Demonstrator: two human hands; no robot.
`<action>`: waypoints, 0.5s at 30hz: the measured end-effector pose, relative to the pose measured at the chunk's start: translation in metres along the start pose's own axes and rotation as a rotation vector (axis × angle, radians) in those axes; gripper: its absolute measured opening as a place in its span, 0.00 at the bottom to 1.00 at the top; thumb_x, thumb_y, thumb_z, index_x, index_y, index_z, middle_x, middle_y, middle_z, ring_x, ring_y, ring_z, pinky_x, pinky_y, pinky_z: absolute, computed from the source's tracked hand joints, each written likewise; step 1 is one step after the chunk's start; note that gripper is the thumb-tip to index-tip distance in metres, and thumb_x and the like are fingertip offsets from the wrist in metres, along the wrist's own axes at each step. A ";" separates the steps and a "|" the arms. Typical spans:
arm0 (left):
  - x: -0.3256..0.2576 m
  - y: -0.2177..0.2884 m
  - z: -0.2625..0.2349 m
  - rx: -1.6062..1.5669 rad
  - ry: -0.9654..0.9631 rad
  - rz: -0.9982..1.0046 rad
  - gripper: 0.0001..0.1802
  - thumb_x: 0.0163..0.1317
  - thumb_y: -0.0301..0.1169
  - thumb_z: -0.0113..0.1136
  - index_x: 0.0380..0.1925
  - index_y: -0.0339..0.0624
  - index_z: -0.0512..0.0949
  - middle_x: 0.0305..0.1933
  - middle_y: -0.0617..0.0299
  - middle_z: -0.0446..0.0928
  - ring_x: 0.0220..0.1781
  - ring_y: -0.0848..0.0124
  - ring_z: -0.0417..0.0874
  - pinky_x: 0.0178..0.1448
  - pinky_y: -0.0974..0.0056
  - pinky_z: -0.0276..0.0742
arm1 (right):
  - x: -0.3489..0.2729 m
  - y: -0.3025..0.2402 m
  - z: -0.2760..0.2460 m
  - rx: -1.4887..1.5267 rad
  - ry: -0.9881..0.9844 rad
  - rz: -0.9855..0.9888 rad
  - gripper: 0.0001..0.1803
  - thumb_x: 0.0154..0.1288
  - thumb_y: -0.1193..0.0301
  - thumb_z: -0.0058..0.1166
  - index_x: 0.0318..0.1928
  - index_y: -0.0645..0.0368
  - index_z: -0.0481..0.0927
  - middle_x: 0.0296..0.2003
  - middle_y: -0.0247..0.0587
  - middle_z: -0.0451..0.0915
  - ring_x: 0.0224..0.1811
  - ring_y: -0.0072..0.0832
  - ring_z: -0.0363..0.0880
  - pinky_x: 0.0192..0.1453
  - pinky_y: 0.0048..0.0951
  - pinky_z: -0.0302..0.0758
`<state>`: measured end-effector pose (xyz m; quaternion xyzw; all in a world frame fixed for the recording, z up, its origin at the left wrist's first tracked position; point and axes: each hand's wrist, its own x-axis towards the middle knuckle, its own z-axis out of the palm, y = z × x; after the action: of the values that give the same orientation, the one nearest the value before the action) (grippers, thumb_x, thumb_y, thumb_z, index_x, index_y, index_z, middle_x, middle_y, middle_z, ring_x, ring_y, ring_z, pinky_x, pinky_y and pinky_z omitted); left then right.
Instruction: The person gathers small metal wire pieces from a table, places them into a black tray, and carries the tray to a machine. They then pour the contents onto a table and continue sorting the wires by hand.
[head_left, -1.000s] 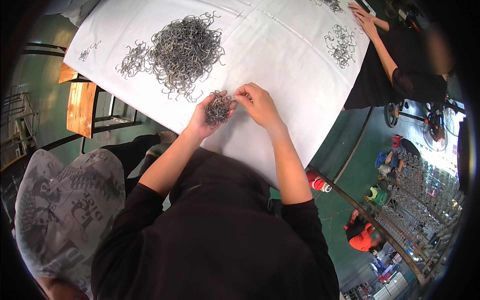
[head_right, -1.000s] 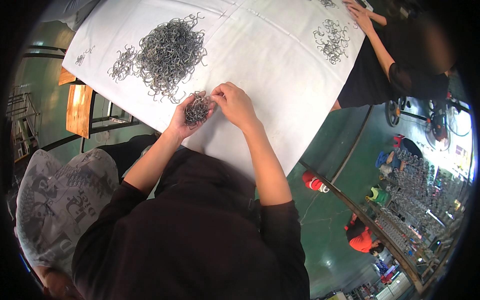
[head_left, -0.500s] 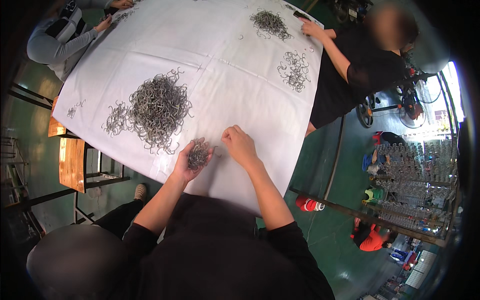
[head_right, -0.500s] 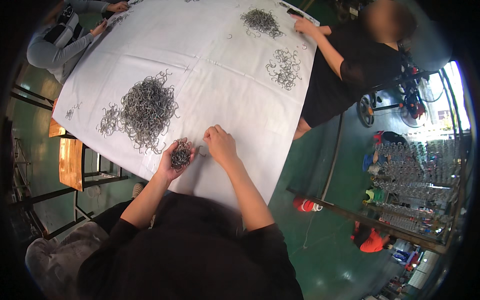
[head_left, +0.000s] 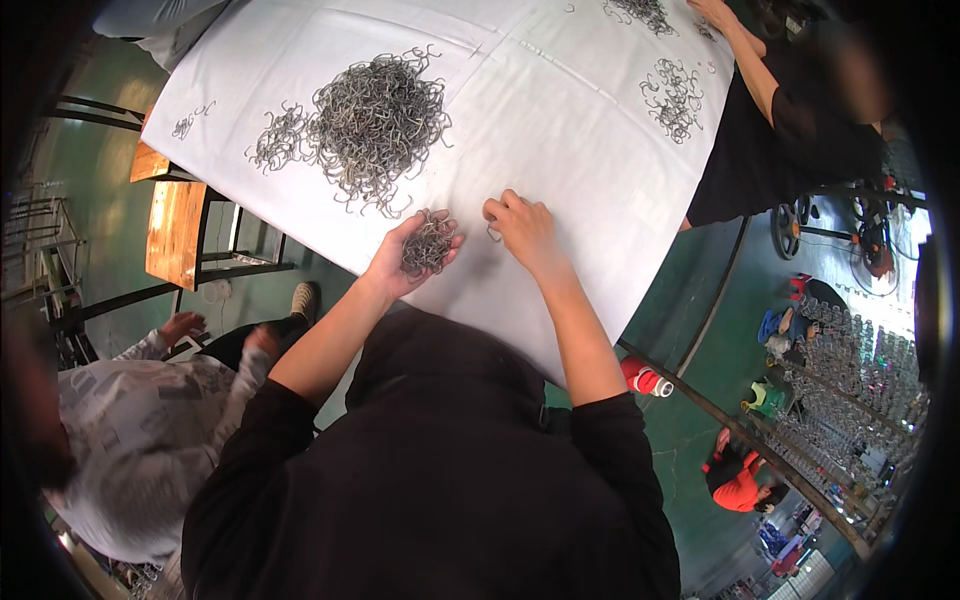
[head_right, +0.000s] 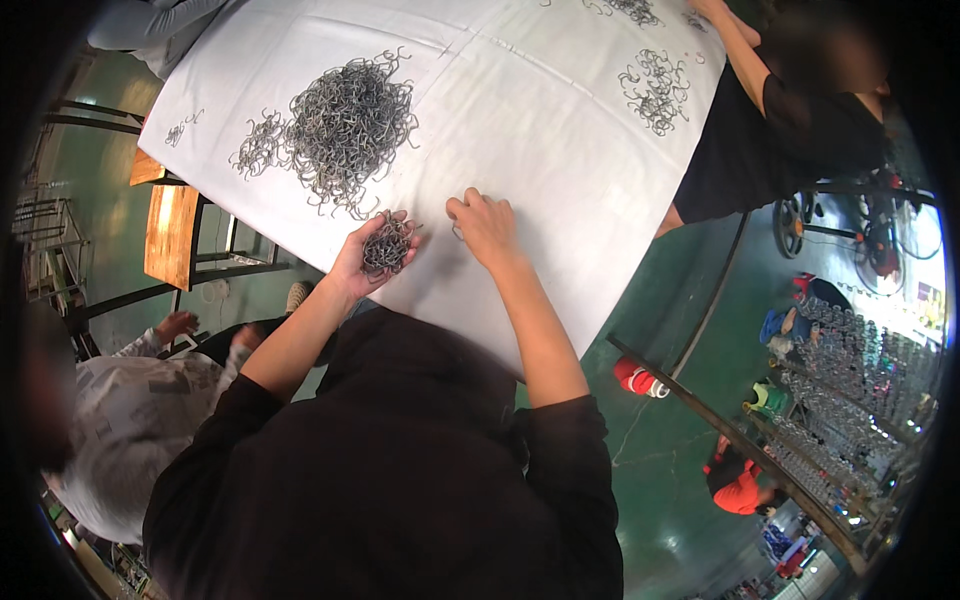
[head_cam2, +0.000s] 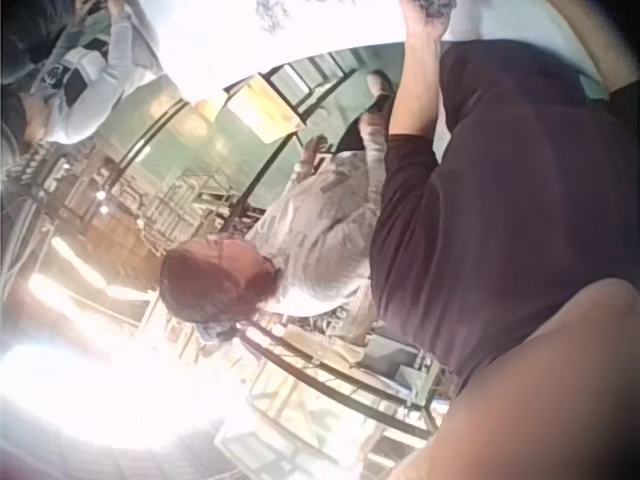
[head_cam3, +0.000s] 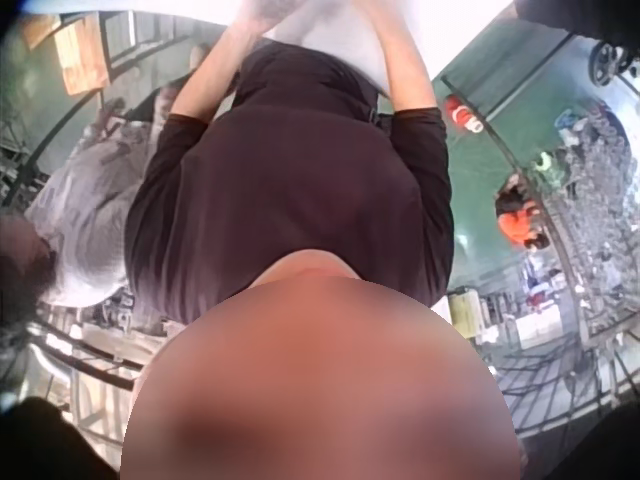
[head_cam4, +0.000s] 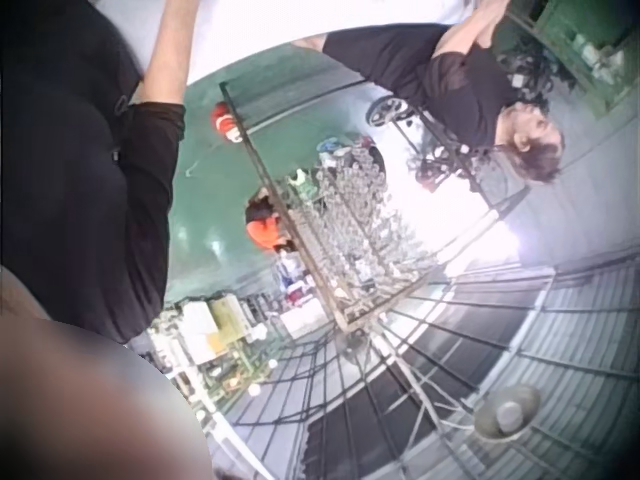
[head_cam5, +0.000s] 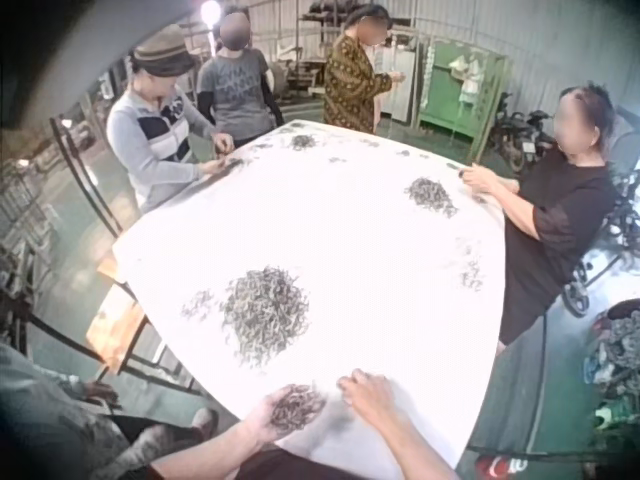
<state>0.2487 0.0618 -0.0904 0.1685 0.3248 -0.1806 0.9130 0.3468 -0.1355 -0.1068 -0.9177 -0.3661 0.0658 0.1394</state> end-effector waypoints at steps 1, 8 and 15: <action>0.000 0.000 0.000 0.018 -0.012 -0.015 0.21 0.69 0.40 0.45 0.55 0.39 0.69 0.51 0.54 0.73 0.52 0.56 0.77 0.52 0.56 0.79 | 0.000 0.002 0.000 -0.058 0.002 -0.029 0.06 0.59 0.69 0.55 0.37 0.51 0.74 0.35 0.33 0.74 0.34 0.32 0.78 0.35 0.37 0.70; 0.017 -0.007 0.007 0.112 -0.055 -0.062 0.21 0.70 0.40 0.42 0.54 0.37 0.69 0.49 0.52 0.75 0.49 0.57 0.79 0.49 0.58 0.81 | -0.007 -0.004 -0.033 0.276 -0.013 0.130 0.05 0.62 0.71 0.52 0.38 0.56 0.74 0.37 0.37 0.74 0.41 0.33 0.76 0.39 0.34 0.70; 0.034 -0.020 0.048 0.160 -0.125 -0.202 0.19 0.69 0.41 0.45 0.51 0.40 0.71 0.48 0.52 0.77 0.46 0.57 0.81 0.47 0.57 0.83 | -0.009 0.007 -0.055 1.254 0.054 0.452 0.14 0.66 0.68 0.51 0.51 0.58 0.76 0.45 0.34 0.76 0.43 0.25 0.76 0.47 0.30 0.75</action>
<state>0.2905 0.0165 -0.0811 0.1956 0.2671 -0.3072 0.8922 0.3575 -0.1581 -0.0565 -0.7184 -0.0536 0.2708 0.6384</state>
